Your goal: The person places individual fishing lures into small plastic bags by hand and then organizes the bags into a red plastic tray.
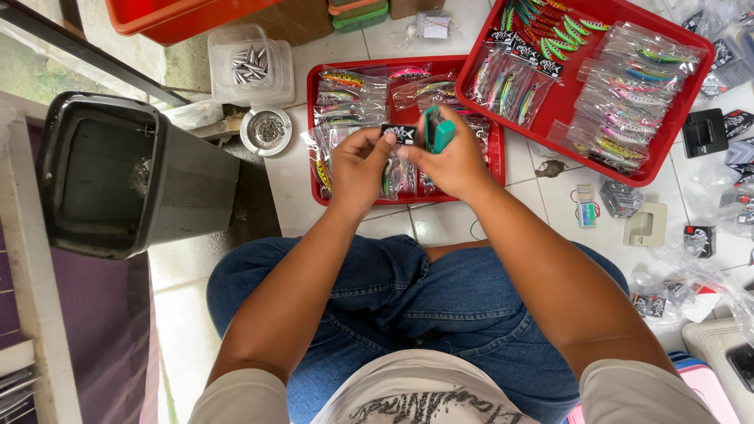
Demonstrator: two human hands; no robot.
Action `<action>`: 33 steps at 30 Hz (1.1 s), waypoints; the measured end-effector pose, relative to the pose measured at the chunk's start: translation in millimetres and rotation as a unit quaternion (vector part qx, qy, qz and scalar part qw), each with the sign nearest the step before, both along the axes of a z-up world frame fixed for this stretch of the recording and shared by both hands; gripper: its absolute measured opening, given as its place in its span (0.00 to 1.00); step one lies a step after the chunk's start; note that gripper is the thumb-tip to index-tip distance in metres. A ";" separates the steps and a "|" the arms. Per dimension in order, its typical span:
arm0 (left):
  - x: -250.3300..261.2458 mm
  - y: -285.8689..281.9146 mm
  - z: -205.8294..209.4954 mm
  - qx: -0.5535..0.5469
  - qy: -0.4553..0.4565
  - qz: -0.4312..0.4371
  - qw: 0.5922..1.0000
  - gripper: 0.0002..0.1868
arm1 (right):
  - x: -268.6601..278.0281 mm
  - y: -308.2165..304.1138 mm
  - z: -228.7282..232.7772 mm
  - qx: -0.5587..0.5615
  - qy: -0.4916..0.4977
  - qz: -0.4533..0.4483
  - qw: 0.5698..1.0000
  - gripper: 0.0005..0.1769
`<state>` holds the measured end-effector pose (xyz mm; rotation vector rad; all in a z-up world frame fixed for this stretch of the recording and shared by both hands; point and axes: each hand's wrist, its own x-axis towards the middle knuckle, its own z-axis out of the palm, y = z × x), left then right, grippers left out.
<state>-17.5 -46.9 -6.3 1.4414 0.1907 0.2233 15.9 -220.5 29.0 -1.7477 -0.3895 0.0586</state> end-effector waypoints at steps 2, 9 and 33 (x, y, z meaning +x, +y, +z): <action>-2.3 0.1 17.3 -0.017 0.005 0.024 1.000 0.03 | -3.4 6.5 2.4 0.007 0.025 0.004 1.000 0.21; -3.3 -1.5 26.7 -0.020 0.014 0.051 0.998 0.03 | 0.4 10.2 -11.1 0.000 0.038 -0.007 0.999 0.18; -0.6 -3.9 10.1 -0.009 0.004 0.072 0.997 0.03 | 1.6 5.4 -2.8 0.007 0.051 0.009 0.999 0.16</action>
